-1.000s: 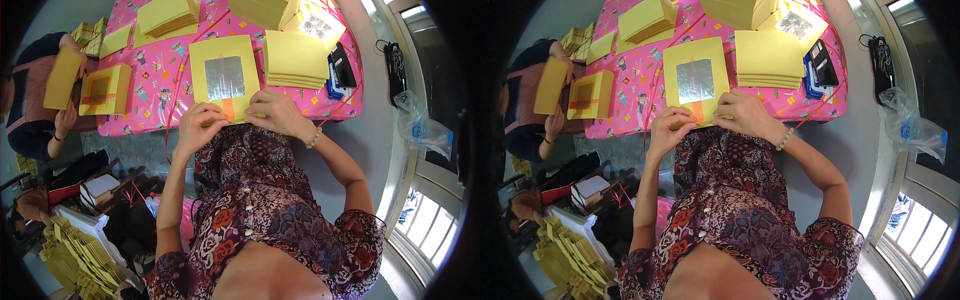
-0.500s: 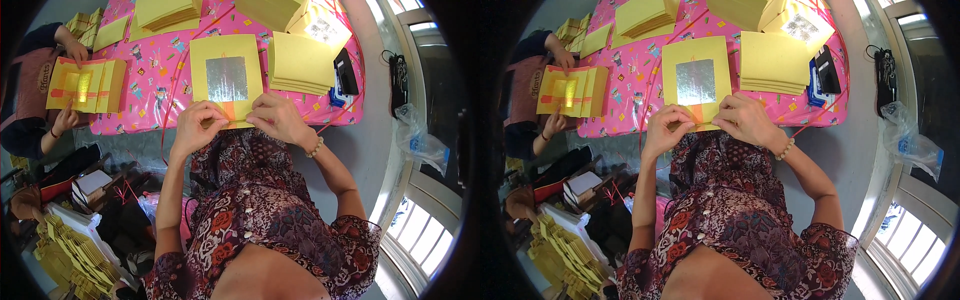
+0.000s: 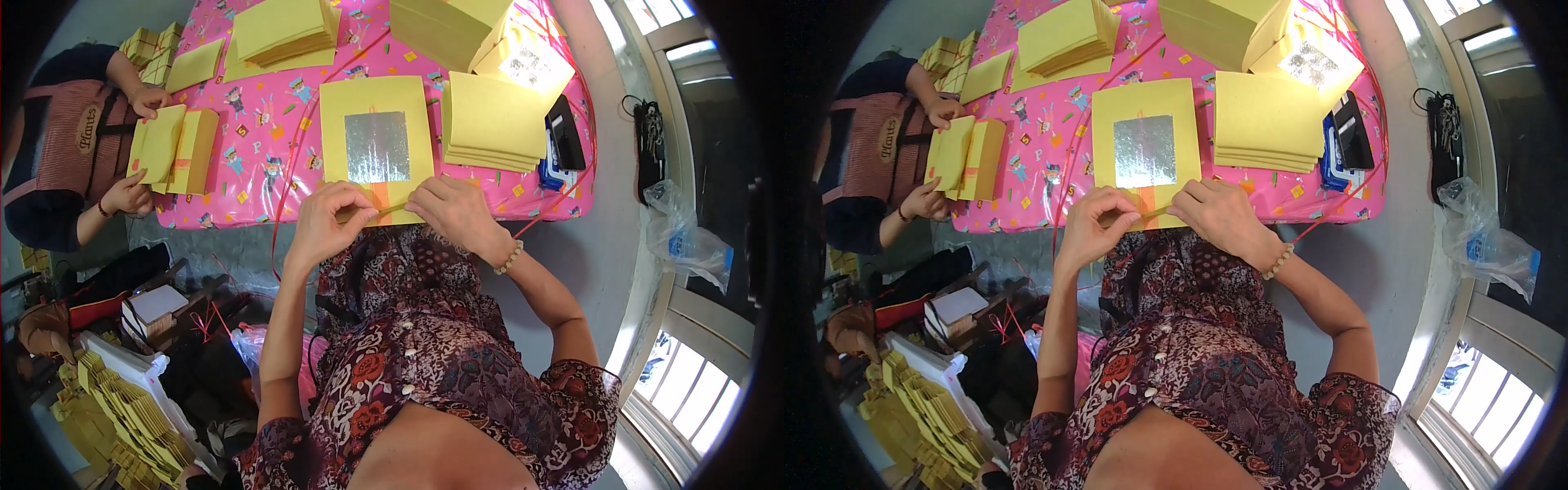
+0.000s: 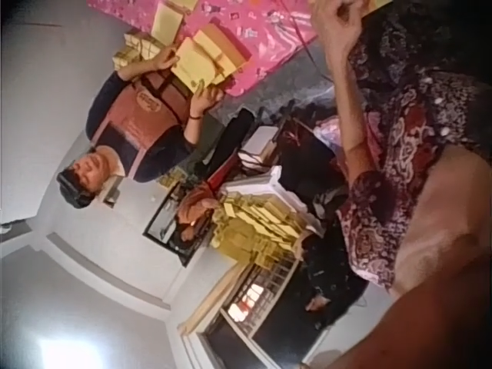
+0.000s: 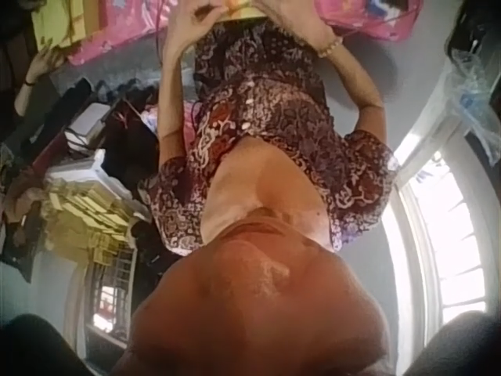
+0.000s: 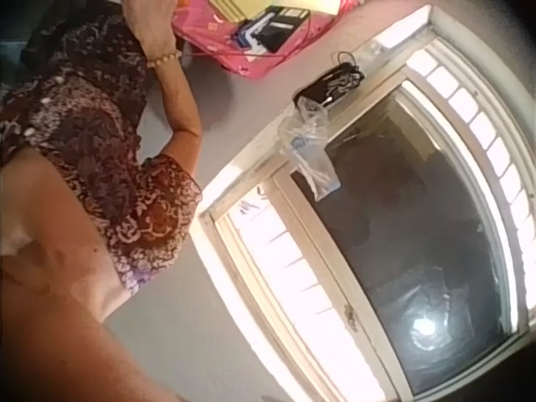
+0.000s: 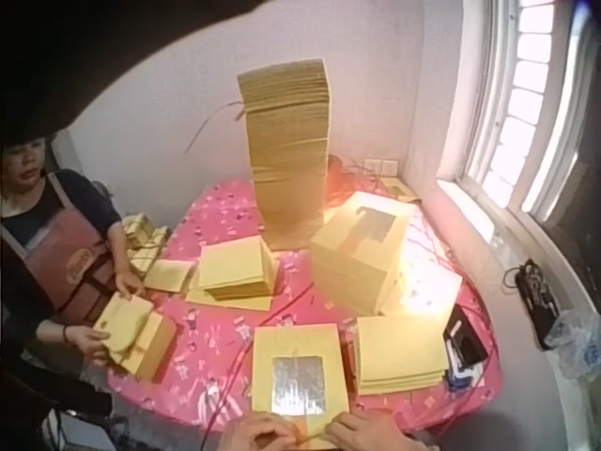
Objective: Packaging and bundling stacks of yellow joss paper with red ribbon.
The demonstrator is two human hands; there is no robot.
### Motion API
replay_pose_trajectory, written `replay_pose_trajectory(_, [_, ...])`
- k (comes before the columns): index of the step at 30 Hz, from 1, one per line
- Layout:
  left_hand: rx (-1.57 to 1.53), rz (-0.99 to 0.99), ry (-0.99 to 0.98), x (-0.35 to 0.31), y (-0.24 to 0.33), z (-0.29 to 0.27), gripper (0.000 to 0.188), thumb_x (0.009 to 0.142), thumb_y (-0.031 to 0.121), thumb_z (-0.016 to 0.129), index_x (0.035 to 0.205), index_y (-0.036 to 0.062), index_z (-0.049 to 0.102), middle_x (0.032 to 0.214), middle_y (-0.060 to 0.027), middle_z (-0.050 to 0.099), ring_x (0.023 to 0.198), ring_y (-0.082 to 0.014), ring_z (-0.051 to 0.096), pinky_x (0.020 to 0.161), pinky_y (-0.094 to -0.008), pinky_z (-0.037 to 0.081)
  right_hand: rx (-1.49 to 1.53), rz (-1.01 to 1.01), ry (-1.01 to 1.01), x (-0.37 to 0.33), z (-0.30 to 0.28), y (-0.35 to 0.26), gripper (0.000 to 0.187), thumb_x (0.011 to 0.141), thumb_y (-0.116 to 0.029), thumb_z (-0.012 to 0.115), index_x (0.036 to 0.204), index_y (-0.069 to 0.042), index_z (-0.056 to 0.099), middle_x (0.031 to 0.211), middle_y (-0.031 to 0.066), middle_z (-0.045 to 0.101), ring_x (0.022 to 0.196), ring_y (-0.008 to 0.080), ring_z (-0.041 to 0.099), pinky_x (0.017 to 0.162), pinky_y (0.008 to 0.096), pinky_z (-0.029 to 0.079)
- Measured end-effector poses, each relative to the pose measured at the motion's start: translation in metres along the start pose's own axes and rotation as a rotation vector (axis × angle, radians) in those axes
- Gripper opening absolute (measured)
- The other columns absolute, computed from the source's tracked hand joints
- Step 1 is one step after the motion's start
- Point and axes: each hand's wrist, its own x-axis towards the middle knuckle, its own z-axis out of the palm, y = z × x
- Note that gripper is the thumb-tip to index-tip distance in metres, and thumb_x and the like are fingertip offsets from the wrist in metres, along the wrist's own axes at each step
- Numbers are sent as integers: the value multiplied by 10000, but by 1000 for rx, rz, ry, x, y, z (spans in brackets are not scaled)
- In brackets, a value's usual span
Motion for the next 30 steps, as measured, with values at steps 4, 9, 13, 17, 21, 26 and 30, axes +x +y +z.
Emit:
replay_pose_trajectory(4, [18, 150, 221, -6, 14, 7, 214, 759, 136, 752, 940, 47, 682, 904, -95, 668, 826, -270, 641, 741, -355, 503, -7, 42, -97, 12, -13, 3, 161, 874, -217, 656, 847, -73, 589, 812, 73, 583, 686, 273, 604, 602, 376, 493])
replay_pose_trajectory(9, [378, 385, 641, -18, 31, 15, 332, 717, 64, 736, 1038, 133, 696, 1166, -63, 592, 1119, -322, 527, 945, -424, 419, 155, 95, -87, 35, -34, 17, 191, 919, -214, 609, 869, -32, 576, 810, 137, 563, 727, 356, 591, 630, 433, 484])
replay_pose_trajectory(13, [408, 484, 518, -11, 26, 32, 393, 720, 56, 720, 1107, 103, 675, 1220, -117, 567, 1171, -333, 507, 993, -444, 395, 148, 88, 8, 66, -41, 35, 204, 932, -230, 588, 875, -34, 573, 819, 154, 599, 738, 365, 620, 630, 452, 500])
replay_pose_trajectory(17, [473, 413, 380, 12, 20, 37, 608, 759, 113, 731, 1336, 106, 540, 1374, -156, 467, 1285, -362, 414, 1038, -487, 353, 97, 171, 16, 103, -41, 60, 235, 942, -244, 572, 885, -20, 612, 836, 192, 632, 775, 394, 623, 677, 468, 500])
replay_pose_trajectory(21, [545, 294, 295, 38, 21, 34, 685, 794, 196, 729, 1414, 106, 454, 1431, -177, 398, 1336, -379, 351, 1080, -517, 299, -27, 201, -30, 124, -34, 84, 287, 945, -294, 559, 933, -26, 661, 816, 201, 651, 771, 394, 631, 727, 469, 510])
replay_pose_trajectory(26, [644, 229, 211, 52, 3, 41, 691, 863, 342, 649, 1459, 106, 388, 1460, -198, 359, 1360, -390, 315, 1118, -539, 234, -168, 212, -198, 139, -16, 107, 303, 944, -313, 553, 923, -31, 662, 902, 174, 669, 872, 356, 647, 768, 461, 520])
replay_pose_trajectory(30, [626, 220, 215, 55, -1, 42, 700, 858, 353, 647, 1455, 98, 385, 1461, -208, 349, 1366, -393, 302, 1111, -549, 236, -226, 147, -180, 145, -13, 107, 302, 942, -311, 555, 958, -23, 645, 1014, 155, 668, 967, 326, 643, 803, 449, 525])
